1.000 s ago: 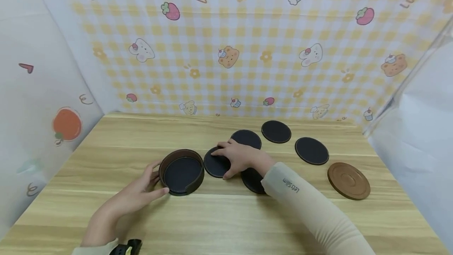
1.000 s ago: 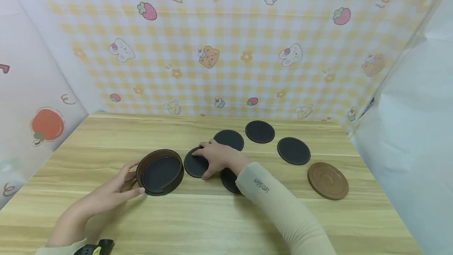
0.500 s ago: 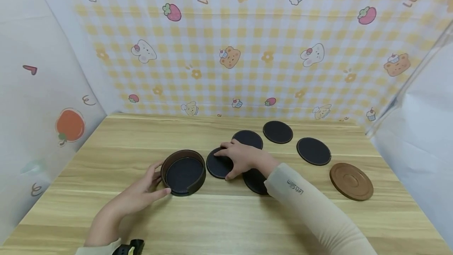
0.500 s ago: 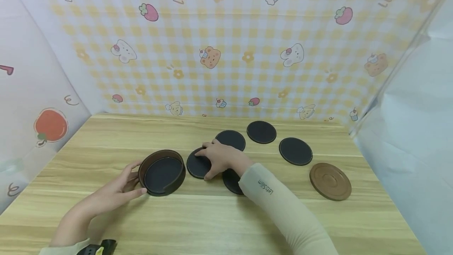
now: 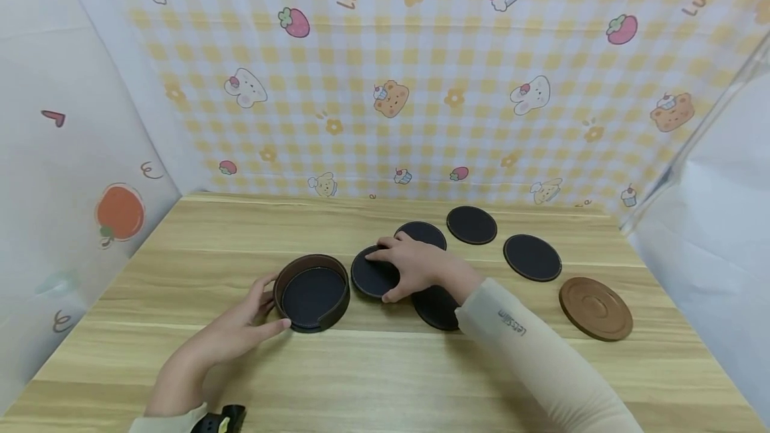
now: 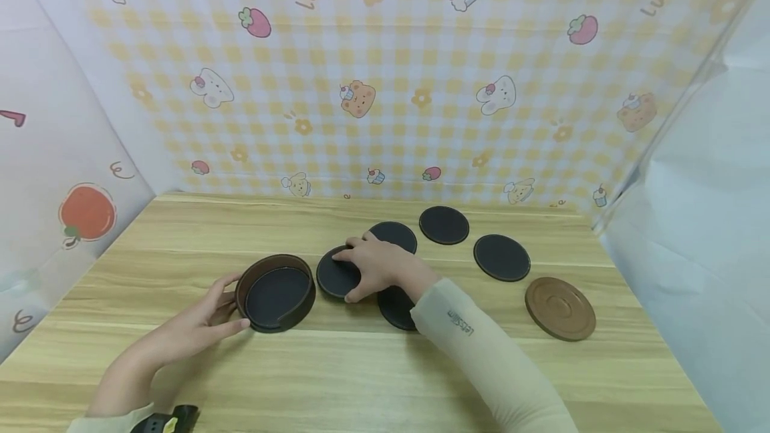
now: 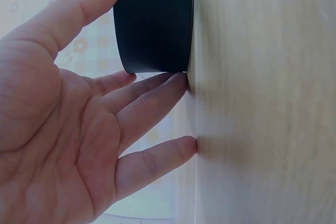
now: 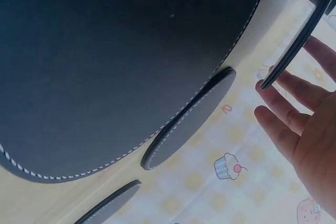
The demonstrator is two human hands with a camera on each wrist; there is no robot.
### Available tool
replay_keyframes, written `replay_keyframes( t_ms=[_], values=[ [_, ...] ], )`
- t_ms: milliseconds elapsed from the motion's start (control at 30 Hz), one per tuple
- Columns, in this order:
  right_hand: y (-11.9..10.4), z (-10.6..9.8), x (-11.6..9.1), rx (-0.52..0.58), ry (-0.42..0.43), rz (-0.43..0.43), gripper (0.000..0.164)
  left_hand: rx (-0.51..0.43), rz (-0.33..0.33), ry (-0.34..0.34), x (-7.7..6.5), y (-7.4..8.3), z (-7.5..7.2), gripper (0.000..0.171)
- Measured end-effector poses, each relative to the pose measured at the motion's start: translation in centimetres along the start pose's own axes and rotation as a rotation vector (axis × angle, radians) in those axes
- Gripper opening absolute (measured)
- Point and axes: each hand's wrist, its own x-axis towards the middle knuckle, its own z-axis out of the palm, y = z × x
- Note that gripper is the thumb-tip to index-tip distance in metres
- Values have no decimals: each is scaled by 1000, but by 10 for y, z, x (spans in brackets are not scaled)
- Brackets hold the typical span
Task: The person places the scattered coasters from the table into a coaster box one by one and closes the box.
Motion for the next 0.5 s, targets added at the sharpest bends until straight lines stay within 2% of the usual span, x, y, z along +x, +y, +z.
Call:
replay_keyframes(
  t_ms=[500],
  values=[
    [-12, -12, -10, -19, 42, -24, 77, 2, 4, -6, 1, -1, 0, 87]
  ],
)
